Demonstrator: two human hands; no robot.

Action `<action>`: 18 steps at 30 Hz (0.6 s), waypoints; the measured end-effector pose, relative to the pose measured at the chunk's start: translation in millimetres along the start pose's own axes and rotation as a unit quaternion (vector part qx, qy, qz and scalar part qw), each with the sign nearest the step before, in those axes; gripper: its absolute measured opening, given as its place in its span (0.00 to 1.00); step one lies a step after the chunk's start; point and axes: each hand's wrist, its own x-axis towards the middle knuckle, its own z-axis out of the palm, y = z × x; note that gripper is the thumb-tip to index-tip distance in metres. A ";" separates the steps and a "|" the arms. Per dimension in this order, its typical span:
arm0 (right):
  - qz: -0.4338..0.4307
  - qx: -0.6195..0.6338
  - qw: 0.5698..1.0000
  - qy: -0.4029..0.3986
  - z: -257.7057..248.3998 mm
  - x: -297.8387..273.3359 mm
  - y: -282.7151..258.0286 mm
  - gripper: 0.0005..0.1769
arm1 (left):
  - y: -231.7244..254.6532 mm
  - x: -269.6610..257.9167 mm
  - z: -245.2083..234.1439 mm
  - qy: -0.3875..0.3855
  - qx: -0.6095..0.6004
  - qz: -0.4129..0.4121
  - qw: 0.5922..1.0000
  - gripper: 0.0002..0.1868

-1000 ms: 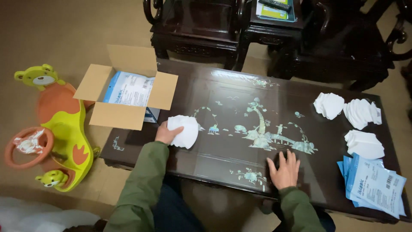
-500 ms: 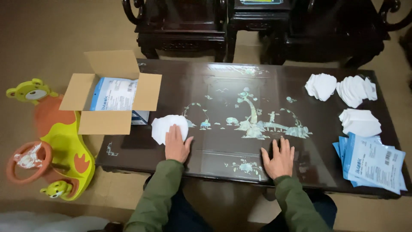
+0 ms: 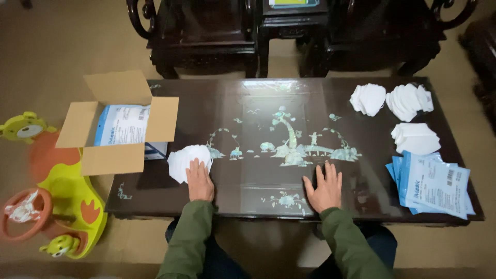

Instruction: Packaging individual face masks into plastic envelopes manually

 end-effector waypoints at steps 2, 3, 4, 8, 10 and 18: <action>0.001 0.001 1.000 0.000 -0.3 3.6 1.1 0.36 | -4.9 -1.0 5.6 0.002 0.006 0.002 1.000 0.20; 0.002 0.004 1.000 -0.007 -0.5 3.5 2.2 0.36 | -7.3 -4.4 8.0 -0.003 0.014 0.002 1.000 0.20; 0.001 0.002 1.000 -0.004 -0.1 3.5 2.4 0.36 | -1.7 -0.8 4.0 0.000 0.012 0.001 1.000 0.20; 0.010 -0.005 1.000 -0.025 0.9 1.2 3.0 0.37 | 1.4 1.6 9.4 0.046 0.033 0.003 0.998 0.20; 0.001 -0.012 1.000 -0.024 0.5 -0.6 3.7 0.37 | -3.0 -1.8 18.4 0.065 0.042 0.012 0.997 0.19; 0.007 0.004 0.999 -0.042 11.1 0.1 11.9 0.40 | 39.7 29.0 -36.7 0.153 -0.067 -0.070 0.984 0.13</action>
